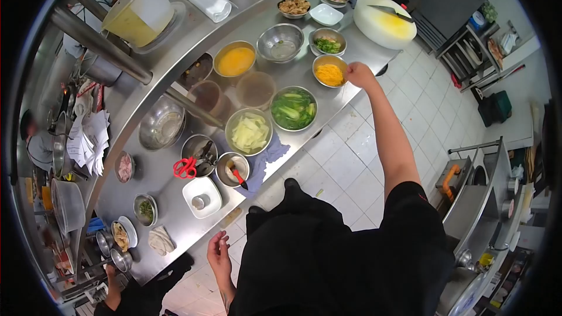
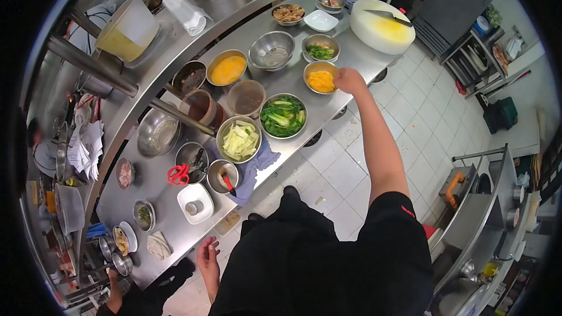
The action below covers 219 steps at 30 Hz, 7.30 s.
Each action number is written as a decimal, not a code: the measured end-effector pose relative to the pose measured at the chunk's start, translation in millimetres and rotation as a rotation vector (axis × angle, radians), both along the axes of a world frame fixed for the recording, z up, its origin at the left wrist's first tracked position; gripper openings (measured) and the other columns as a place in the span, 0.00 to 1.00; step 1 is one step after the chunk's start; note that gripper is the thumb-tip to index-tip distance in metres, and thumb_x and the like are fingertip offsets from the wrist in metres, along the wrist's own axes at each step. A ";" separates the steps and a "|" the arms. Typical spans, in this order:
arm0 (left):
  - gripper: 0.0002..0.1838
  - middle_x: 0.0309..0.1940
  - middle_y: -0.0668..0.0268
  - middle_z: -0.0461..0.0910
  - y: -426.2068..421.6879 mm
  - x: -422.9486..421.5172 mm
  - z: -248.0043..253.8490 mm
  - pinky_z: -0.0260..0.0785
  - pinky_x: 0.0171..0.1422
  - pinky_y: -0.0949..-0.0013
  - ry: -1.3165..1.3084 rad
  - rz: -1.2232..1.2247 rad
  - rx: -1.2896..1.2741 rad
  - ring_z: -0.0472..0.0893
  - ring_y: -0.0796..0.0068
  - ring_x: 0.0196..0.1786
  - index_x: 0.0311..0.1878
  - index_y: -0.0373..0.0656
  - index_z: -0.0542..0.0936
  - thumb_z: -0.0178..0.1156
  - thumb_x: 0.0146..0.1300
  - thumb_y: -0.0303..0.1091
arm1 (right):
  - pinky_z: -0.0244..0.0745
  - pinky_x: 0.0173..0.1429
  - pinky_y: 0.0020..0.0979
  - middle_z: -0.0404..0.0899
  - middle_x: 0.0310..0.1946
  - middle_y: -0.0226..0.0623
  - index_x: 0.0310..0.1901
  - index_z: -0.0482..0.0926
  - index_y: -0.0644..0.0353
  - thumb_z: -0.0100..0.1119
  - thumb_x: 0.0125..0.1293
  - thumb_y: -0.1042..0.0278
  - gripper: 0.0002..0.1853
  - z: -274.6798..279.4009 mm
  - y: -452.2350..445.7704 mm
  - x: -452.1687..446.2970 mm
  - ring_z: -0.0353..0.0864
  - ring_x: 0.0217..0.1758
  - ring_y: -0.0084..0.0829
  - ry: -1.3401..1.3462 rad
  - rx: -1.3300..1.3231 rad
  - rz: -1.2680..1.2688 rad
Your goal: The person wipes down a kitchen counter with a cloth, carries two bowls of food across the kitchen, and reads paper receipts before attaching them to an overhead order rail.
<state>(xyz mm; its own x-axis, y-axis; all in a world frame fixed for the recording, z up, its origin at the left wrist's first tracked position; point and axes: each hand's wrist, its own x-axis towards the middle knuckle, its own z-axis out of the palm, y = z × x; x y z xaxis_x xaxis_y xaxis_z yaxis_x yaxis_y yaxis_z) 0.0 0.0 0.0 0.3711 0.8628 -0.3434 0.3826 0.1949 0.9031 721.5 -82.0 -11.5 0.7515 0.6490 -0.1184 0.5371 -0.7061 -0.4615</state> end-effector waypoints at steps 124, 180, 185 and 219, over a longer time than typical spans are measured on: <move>0.37 0.79 0.46 0.48 214.1 -378.2 -418.8 0.40 0.83 0.63 -0.404 1.729 0.214 0.48 0.55 0.82 0.77 0.30 0.50 0.48 0.76 0.46 | 0.78 0.41 0.41 0.84 0.36 0.44 0.45 0.83 0.57 0.47 0.73 0.56 0.17 -143.3 -139.0 -298.3 0.83 0.35 0.40 0.506 -0.800 0.633; 0.13 0.40 0.64 0.84 259.9 -570.2 -327.7 0.73 0.45 0.74 -0.099 1.659 0.647 0.80 0.78 0.39 0.53 0.31 0.80 0.52 0.71 0.26 | 0.76 0.57 0.42 0.83 0.47 0.51 0.51 0.81 0.62 0.52 0.72 0.53 0.20 -73.6 12.0 -463.4 0.83 0.49 0.47 0.382 -0.778 0.967; 0.16 0.40 0.65 0.85 216.4 -558.1 -304.1 0.72 0.44 0.79 -0.265 1.739 0.532 0.80 0.84 0.38 0.56 0.28 0.79 0.60 0.70 0.28 | 0.76 0.58 0.42 0.83 0.48 0.52 0.51 0.81 0.63 0.52 0.72 0.53 0.20 -84.9 0.0 -442.3 0.83 0.50 0.48 0.359 -0.684 1.169; 0.11 0.31 0.68 0.84 -36.4 -547.8 -197.3 0.70 0.35 0.74 0.243 1.563 0.427 0.75 0.83 0.31 0.44 0.30 0.84 0.61 0.66 0.29 | 0.82 0.34 0.35 0.86 0.37 0.42 0.48 0.82 0.64 0.60 0.70 0.63 0.13 -229.7 -47.6 -368.5 0.85 0.30 0.36 1.164 -0.328 0.463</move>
